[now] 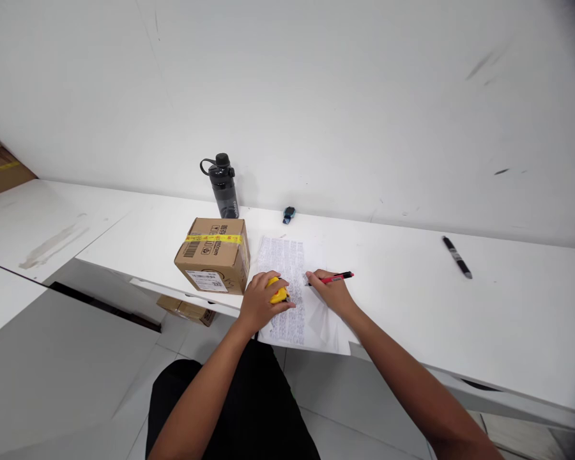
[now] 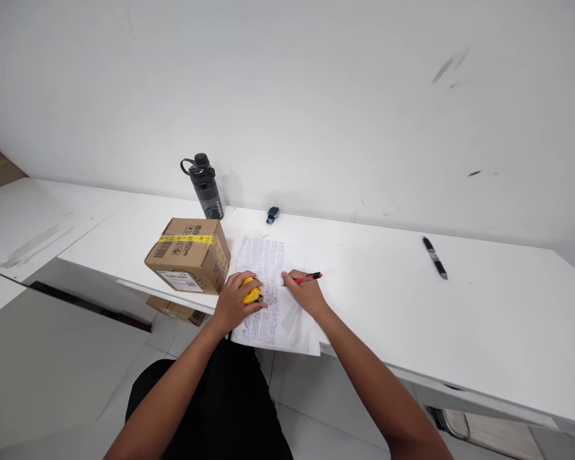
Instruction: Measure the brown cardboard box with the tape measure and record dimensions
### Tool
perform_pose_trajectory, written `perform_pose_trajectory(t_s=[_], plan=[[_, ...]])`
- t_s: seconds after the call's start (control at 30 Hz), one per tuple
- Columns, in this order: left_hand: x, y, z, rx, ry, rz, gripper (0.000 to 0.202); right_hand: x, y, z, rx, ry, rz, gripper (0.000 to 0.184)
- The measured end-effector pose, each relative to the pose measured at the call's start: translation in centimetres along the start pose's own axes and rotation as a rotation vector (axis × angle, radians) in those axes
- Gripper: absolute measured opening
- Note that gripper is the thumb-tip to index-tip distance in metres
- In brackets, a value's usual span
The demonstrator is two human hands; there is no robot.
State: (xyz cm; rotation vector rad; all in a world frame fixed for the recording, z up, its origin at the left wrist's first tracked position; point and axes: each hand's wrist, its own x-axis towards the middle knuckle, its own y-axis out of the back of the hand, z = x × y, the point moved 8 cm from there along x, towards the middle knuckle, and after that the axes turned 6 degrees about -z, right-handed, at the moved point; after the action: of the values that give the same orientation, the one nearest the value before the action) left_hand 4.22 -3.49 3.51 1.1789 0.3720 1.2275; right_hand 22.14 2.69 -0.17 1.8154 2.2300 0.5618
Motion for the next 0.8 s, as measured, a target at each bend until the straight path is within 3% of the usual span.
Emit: perform_pose_trajectory(t_s=[0.8], plan=[[0.03, 0.10, -0.01, 0.000, 0.011, 0.004, 0.043, -0.22, 0.46, -0.39, -0.006, 0.043, 0.053, 0.042]])
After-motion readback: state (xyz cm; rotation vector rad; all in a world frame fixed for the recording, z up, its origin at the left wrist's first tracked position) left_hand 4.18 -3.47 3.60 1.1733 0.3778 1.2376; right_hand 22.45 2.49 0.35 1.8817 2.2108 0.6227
